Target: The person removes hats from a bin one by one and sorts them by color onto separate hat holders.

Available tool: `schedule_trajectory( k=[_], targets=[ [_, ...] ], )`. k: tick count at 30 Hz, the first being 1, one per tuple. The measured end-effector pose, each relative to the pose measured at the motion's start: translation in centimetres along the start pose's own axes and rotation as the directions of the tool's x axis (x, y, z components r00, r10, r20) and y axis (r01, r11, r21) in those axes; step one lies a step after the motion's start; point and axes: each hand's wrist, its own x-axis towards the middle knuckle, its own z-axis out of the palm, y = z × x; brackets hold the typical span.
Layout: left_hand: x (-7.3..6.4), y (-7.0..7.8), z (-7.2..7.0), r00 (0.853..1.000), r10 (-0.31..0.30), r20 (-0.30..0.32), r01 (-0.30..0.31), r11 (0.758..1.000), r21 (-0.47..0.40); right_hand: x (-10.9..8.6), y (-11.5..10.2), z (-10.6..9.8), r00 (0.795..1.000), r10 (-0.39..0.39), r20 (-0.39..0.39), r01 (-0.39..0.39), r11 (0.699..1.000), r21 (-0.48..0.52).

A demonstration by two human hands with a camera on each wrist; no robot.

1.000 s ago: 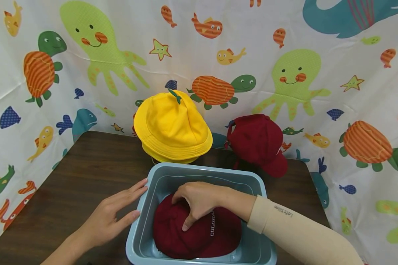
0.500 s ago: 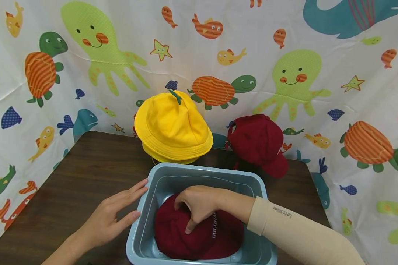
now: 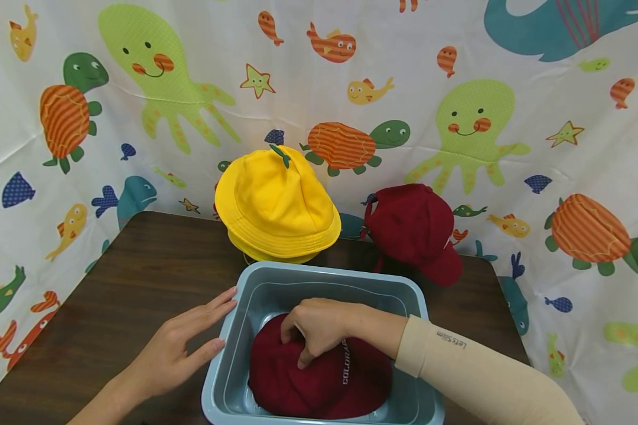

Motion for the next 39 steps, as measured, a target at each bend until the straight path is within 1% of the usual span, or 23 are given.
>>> schedule_trajectory(
  k=[2, 9, 18, 23, 30, 34, 39],
  targets=[
    [0.0, 0.0, 0.0, 1.0, 0.006, -0.003, -0.006, 1.0, 0.007, 0.0, -0.1, 0.0, 1.0, -0.01, 0.001, 0.01, 1.0, 0.0],
    [-0.1, 0.0, 0.0, 1.0, -0.003, -0.003, 0.003, 1.0, 0.002, 0.0, -0.4, -0.1, 1.0, -0.025, 0.003, 0.025, 1.0, 0.012],
    [-0.1, 0.1, 0.0, 1.0, 0.012, -0.009, -0.012, 1.0, 0.001, -0.1, -0.6, -0.6, 0.999, -0.036, 0.001, 0.036, 0.999, 0.01],
    [-0.1, 0.1, 0.1, 1.0, 0.015, -0.011, -0.015, 1.0, 0.008, -0.5, -0.6, -1.0, 0.999, -0.034, -0.005, 0.034, 0.999, 0.028],
    [0.0, 0.1, 0.1, 1.0, -0.001, -0.005, 0.001, 1.0, 0.007, -1.1, -0.7, -1.3, 0.999, -0.045, -0.022, 0.046, 0.998, 0.045],
    [0.0, 0.1, 0.1, 1.0, 0.012, -0.006, -0.012, 1.0, 0.012, -1.6, -0.9, -1.6, 0.999, -0.036, -0.037, 0.038, 0.998, 0.043],
    [0.0, 0.0, 0.1, 1.0, 0.015, -0.005, -0.015, 1.0, 0.001, -2.2, -1.1, -2.2, 0.998, -0.038, -0.049, 0.041, 0.996, 0.074]
  ],
)
